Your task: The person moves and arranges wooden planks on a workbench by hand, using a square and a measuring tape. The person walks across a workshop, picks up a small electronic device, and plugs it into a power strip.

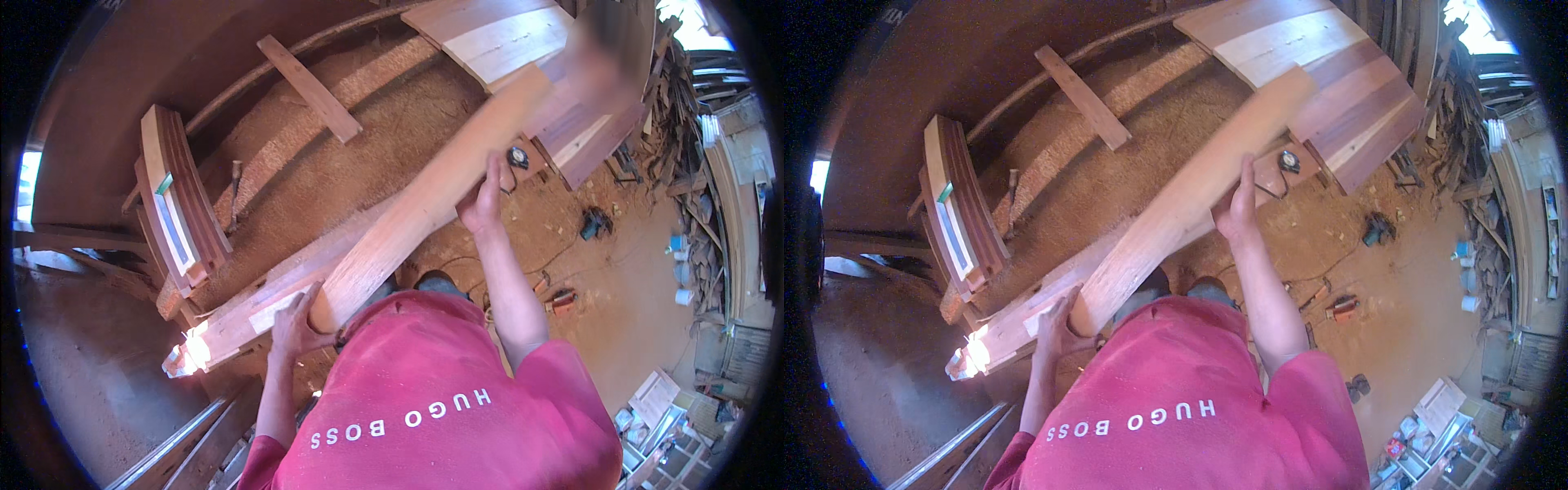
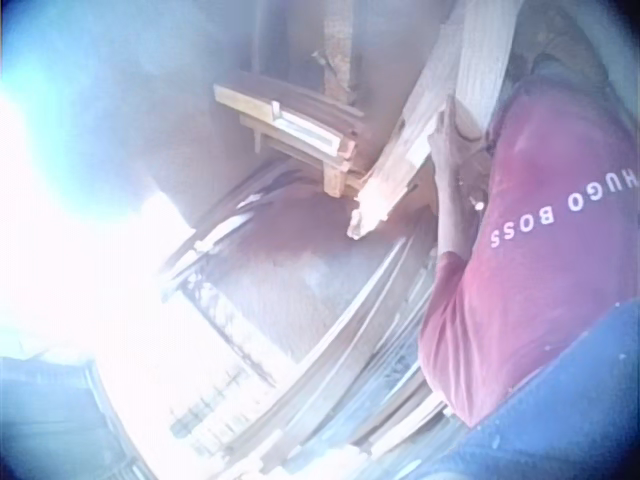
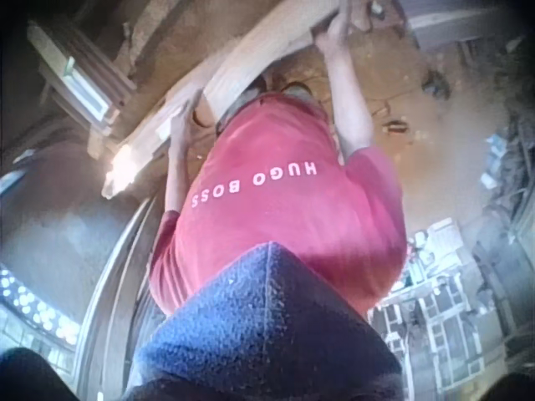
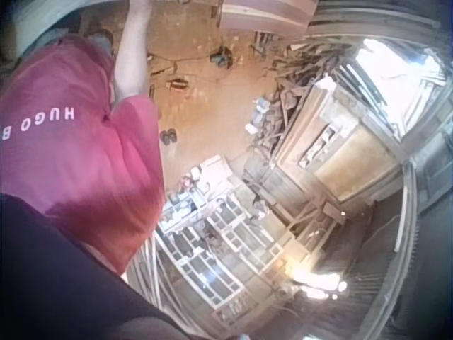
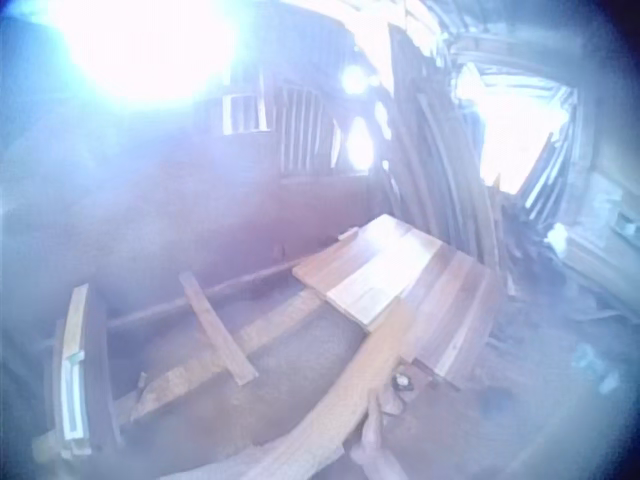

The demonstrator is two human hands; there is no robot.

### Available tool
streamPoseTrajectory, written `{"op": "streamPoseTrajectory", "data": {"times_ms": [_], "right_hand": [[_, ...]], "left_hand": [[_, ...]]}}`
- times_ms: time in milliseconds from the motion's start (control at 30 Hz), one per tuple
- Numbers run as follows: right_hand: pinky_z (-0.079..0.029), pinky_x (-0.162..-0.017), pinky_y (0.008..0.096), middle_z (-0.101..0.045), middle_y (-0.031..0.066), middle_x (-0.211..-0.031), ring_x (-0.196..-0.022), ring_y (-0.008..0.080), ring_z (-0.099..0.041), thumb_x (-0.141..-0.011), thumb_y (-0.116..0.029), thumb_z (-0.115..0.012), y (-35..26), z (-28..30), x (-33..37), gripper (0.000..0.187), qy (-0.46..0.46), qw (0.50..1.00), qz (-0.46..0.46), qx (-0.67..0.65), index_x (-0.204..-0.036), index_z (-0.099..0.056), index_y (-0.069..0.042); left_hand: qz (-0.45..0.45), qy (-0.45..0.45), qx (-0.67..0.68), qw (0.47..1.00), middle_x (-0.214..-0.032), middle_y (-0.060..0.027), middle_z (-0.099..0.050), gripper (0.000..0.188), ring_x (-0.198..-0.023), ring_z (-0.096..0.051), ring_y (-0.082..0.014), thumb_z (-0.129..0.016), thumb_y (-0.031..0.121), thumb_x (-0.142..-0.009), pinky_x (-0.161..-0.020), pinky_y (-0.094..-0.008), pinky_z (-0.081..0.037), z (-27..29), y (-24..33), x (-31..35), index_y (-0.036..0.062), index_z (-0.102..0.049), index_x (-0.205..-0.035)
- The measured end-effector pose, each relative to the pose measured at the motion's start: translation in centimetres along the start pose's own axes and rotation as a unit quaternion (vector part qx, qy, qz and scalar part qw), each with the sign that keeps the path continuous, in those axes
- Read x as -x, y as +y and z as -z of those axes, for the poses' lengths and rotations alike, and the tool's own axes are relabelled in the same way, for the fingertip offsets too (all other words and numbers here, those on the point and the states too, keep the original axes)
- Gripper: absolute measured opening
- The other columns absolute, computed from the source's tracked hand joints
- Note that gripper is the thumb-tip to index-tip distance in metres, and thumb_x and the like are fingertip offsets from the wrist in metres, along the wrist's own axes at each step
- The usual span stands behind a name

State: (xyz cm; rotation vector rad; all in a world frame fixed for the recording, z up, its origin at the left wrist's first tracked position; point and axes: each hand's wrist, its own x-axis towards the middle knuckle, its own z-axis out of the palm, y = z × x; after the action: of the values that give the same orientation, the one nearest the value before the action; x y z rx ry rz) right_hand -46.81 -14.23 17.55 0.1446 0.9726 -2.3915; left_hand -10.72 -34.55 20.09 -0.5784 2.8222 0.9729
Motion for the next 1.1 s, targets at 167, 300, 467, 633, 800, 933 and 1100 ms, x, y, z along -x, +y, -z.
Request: {"op": "streamPoseTrajectory", "data": {"times_ms": [167, 300, 467, 633, 800, 933, 1100], "right_hand": [[-0.041, -0.109, 0.0483, -0.046, 0.0135, -0.144, -0.131, 0.0292, -0.048, -0.093, -0.069, -0.050, -0.2, 2.4, 5.6, 0.083, 0.090, 0.994, 0.047, -0.025, -0.151, -0.032, -0.011], [-0.039, -0.111, 0.0486, -0.042, 0.0130, -0.148, -0.135, 0.0296, -0.044, -0.096, -0.066, -0.048, -1.7, 0.8, 9.5, 0.082, 0.132, 0.989, 0.062, -0.011, -0.153, -0.027, -0.010], [-0.034, -0.116, 0.0474, -0.033, 0.0137, -0.155, -0.141, 0.0291, -0.037, -0.099, -0.060, -0.049, -1.7, -0.6, 12.4, 0.083, 0.107, 0.987, 0.115, -0.035, -0.155, -0.022, -0.005], [-0.035, -0.114, 0.0465, -0.042, 0.0113, -0.149, -0.136, 0.0268, -0.042, -0.099, -0.058, -0.049, -0.9, -4.1, 16.2, 0.075, 0.130, 0.982, 0.127, -0.044, -0.153, -0.029, -0.009], [-0.036, -0.113, 0.0432, -0.043, 0.0108, -0.148, -0.135, 0.0247, -0.043, -0.100, -0.054, -0.051, 0.5, -7.1, 19.5, 0.073, 0.097, 0.983, 0.148, -0.050, -0.151, -0.030, -0.006], [-0.036, -0.113, 0.0429, -0.042, 0.0102, -0.149, -0.136, 0.0242, -0.043, -0.102, -0.051, -0.048, 2.5, -8.1, 21.4, 0.069, 0.075, 0.983, 0.161, -0.050, -0.151, -0.030, -0.006], [-0.038, -0.112, 0.0434, -0.044, 0.0089, -0.147, -0.134, 0.0239, -0.045, -0.103, -0.050, -0.047, 4.8, -8.7, 23.1, 0.066, 0.045, 0.981, 0.185, -0.028, -0.150, -0.033, -0.006]], "left_hand": [[-0.014, -0.028, -0.115, 0.993, -0.113, -0.0133, -0.065, 0.105, -0.098, -0.066, -0.0326, -0.089, 0.041, -0.052, -0.081, -0.0439, -0.054, 0.8, 1.1, 0.3, 0.0187, -0.046, -0.146], [0.002, -0.076, -0.090, 0.993, -0.110, -0.0140, -0.066, 0.102, -0.101, -0.066, -0.0327, -0.090, 0.039, -0.052, -0.085, -0.0442, -0.053, 1.5, 1.8, 1.5, 0.0171, -0.049, -0.143], [-0.046, -0.058, -0.073, 0.995, -0.109, -0.0153, -0.066, 0.100, -0.101, -0.065, -0.0339, -0.090, 0.035, -0.051, -0.086, -0.0445, -0.053, 3.0, 0.6, 1.9, 0.0151, -0.051, -0.141], [-0.058, -0.066, -0.055, 0.995, -0.114, -0.0179, -0.064, 0.099, -0.103, -0.063, -0.0377, -0.088, 0.029, -0.049, -0.089, -0.0454, -0.052, 4.5, -1.0, 3.1, 0.0126, -0.050, -0.140], [-0.058, -0.060, -0.065, 0.994, -0.121, -0.0193, -0.062, 0.101, -0.110, -0.060, -0.0397, -0.088, 0.027, -0.048, -0.094, -0.0466, -0.051, 5.6, -2.6, 5.2, 0.0118, -0.048, -0.140], [-0.059, -0.023, -0.064, 0.996, -0.123, -0.0198, -0.061, 0.101, -0.114, -0.059, -0.0397, -0.089, 0.026, -0.048, -0.096, -0.0466, -0.049, 5.4, -4.9, 6.9, 0.0116, -0.048, -0.140], [-0.050, -0.014, -0.044, 0.998, -0.125, -0.0202, -0.060, 0.101, -0.114, -0.059, -0.0401, -0.090, 0.023, -0.049, -0.096, -0.0467, -0.049, 5.1, -7.4, 7.6, 0.0113, -0.048, -0.140]]}}
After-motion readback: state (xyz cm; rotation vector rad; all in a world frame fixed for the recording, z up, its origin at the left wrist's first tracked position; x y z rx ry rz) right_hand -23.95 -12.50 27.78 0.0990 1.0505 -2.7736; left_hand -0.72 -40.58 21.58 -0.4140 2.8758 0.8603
